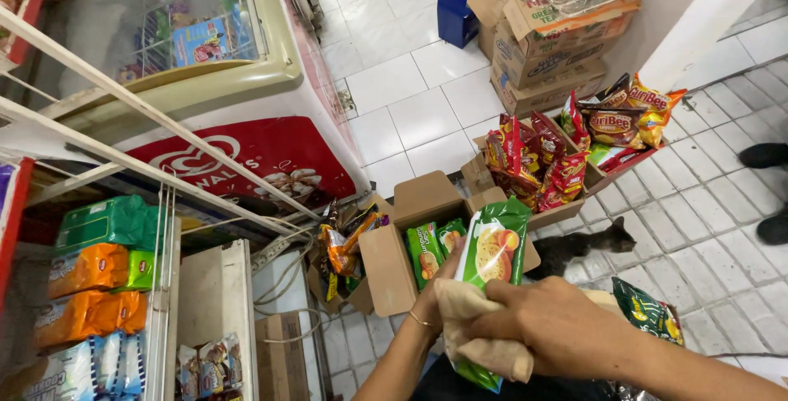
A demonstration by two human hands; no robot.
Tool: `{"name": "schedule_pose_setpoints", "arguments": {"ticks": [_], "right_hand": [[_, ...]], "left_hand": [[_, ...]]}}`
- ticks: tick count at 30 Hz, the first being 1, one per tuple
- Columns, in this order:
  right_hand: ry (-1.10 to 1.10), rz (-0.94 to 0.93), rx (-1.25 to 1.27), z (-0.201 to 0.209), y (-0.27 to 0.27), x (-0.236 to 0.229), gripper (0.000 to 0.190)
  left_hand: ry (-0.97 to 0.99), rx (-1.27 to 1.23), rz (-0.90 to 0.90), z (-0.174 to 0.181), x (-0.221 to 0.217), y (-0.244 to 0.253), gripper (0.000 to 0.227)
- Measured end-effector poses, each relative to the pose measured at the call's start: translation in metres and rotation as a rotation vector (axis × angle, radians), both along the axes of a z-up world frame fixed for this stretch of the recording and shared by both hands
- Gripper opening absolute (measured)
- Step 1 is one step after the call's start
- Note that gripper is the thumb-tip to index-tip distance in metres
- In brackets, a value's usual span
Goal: The person wipes down biscuit packages and stocks them on store shelves.
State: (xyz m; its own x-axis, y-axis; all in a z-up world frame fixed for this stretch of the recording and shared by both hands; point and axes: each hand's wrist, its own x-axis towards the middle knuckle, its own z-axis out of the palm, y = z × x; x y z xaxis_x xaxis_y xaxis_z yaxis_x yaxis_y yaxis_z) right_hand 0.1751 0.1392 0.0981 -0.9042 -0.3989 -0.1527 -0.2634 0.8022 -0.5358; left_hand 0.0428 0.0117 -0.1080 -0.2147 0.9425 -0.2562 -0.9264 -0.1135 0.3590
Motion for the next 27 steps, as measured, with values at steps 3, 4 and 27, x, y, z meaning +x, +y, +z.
{"name": "schedule_pose_setpoints", "arguments": {"ticks": [3, 4, 27], "right_hand": [[-0.033, -0.018, 0.022, 0.02, -0.002, -0.007, 0.046], [-0.034, -0.014, 0.021, 0.021, 0.0, -0.008, 0.046], [0.109, -0.275, 0.315, 0.037, 0.065, -0.044, 0.055]], "left_hand": [[-0.061, 0.097, -0.06, 0.002, -0.001, 0.004, 0.075], [-0.063, 0.097, -0.056, 0.0, 0.0, 0.005, 0.075], [0.329, 0.015, -0.027, 0.041, 0.019, -0.005, 0.064]]}}
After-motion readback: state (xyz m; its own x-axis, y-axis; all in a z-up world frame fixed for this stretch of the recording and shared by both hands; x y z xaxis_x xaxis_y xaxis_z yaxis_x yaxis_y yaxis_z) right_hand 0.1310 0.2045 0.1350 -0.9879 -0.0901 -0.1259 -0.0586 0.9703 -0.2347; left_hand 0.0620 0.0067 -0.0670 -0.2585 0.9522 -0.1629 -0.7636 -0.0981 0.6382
